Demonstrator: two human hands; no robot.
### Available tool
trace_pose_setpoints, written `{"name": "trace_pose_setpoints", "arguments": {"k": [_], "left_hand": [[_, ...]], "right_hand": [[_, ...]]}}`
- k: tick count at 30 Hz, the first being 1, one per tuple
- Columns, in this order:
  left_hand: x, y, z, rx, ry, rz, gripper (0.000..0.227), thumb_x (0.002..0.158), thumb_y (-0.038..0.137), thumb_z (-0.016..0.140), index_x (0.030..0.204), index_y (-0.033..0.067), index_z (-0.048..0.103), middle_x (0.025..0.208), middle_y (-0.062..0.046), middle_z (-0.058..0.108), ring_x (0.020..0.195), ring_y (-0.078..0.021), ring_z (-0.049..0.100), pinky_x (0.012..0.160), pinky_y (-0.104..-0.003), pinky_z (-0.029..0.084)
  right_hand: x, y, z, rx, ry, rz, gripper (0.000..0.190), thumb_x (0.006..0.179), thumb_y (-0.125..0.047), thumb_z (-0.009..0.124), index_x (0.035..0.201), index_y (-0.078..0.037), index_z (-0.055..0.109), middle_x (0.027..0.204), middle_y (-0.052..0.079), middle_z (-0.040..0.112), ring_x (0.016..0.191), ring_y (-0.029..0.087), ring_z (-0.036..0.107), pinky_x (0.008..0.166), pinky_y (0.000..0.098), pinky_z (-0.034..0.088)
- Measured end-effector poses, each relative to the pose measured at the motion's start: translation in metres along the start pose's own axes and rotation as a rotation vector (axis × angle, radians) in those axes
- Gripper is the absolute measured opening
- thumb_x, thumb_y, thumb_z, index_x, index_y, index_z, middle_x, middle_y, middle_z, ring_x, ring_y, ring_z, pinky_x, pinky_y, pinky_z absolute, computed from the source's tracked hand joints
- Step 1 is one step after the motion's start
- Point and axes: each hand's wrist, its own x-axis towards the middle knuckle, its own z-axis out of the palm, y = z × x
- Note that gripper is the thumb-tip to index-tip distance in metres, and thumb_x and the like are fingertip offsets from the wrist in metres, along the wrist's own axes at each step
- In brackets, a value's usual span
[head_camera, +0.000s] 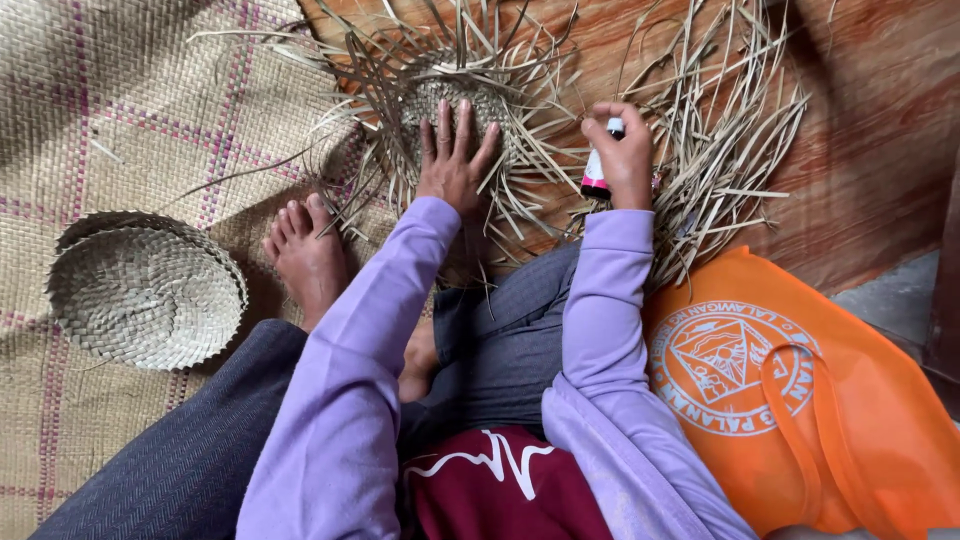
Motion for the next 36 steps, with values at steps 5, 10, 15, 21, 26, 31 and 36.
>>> {"name": "trace_pose_setpoints", "arguments": {"k": [5, 10, 15, 21, 26, 31, 36], "left_hand": [[0.002, -0.005, 0.001, -0.012, -0.061, -0.097, 0.070, 0.108, 0.024, 0.043, 0.170, 0.0350, 0.013, 0.178, -0.013, 0.000, 0.161, -0.0419, -0.010, 0.129, -0.062, -0.006], [0.000, -0.009, 0.017, 0.003, 0.038, -0.081, 0.065, 0.107, 0.049, 0.049, 0.166, 0.0299, 0.030, 0.178, -0.010, 0.003, 0.162, -0.0390, -0.006, 0.129, -0.059, -0.007], [-0.003, -0.007, 0.016, 0.026, 0.130, -0.048, 0.066, 0.106, 0.062, 0.046, 0.164, 0.0332, 0.035, 0.177, -0.013, 0.008, 0.161, -0.0418, 0.000, 0.128, -0.062, -0.002], [-0.002, -0.004, 0.010, 0.008, 0.227, -0.016, 0.058, 0.102, 0.054, 0.061, 0.156, 0.0409, 0.046, 0.174, -0.015, 0.015, 0.159, -0.0459, 0.005, 0.126, -0.067, 0.007], [0.005, -0.002, 0.022, -0.035, 0.247, -0.065, 0.052, 0.099, 0.053, 0.066, 0.149, 0.0416, 0.054, 0.174, -0.013, 0.013, 0.158, -0.0425, -0.001, 0.126, -0.065, -0.001], [0.017, 0.019, 0.000, -0.087, 0.290, -0.218, 0.034, 0.106, 0.061, 0.052, 0.110, 0.0299, 0.066, 0.165, -0.012, 0.033, 0.156, -0.0402, 0.007, 0.125, -0.063, -0.004], [0.030, 0.040, 0.007, 0.013, 0.358, -0.367, 0.070, 0.094, 0.072, 0.063, 0.135, 0.0148, 0.056, 0.159, -0.015, 0.030, 0.154, -0.0403, 0.003, 0.125, -0.065, -0.006]], "right_hand": [[-0.025, -0.060, 0.004, 0.363, -0.633, 0.054, 0.036, 0.096, -0.010, 0.071, 0.129, 0.003, 0.063, 0.103, 0.013, 0.065, 0.068, 0.016, 0.070, 0.054, 0.0309, 0.064], [-0.028, -0.078, 0.032, -0.035, -0.665, -0.203, 0.052, 0.092, -0.006, 0.065, 0.141, 0.008, 0.058, 0.138, 0.036, 0.060, 0.134, 0.053, 0.051, 0.115, 0.0658, 0.036], [-0.016, -0.053, 0.043, -0.280, -0.806, -0.077, 0.057, 0.087, -0.021, 0.066, 0.143, -0.019, 0.063, 0.136, 0.018, 0.068, 0.131, 0.043, 0.058, 0.112, 0.0554, 0.044], [-0.010, -0.036, 0.047, -0.318, -0.743, -0.014, 0.046, 0.087, -0.023, 0.068, 0.133, -0.026, 0.068, 0.128, 0.010, 0.073, 0.126, 0.036, 0.064, 0.108, 0.0511, 0.050], [-0.006, -0.030, 0.039, -0.256, -0.690, 0.043, 0.043, 0.082, -0.015, 0.065, 0.124, -0.022, 0.072, 0.127, 0.006, 0.074, 0.117, 0.029, 0.066, 0.101, 0.0431, 0.052], [-0.007, -0.042, 0.038, -0.264, -0.629, 0.383, 0.044, 0.079, -0.013, 0.064, 0.120, -0.027, 0.074, 0.072, 0.000, 0.060, 0.053, 0.012, 0.043, 0.047, 0.0279, 0.033], [-0.006, -0.036, 0.032, -0.314, -0.652, 0.368, 0.042, 0.082, -0.020, 0.064, 0.122, -0.028, 0.072, 0.080, -0.001, 0.062, 0.063, 0.013, 0.047, 0.058, 0.0284, 0.039]]}}
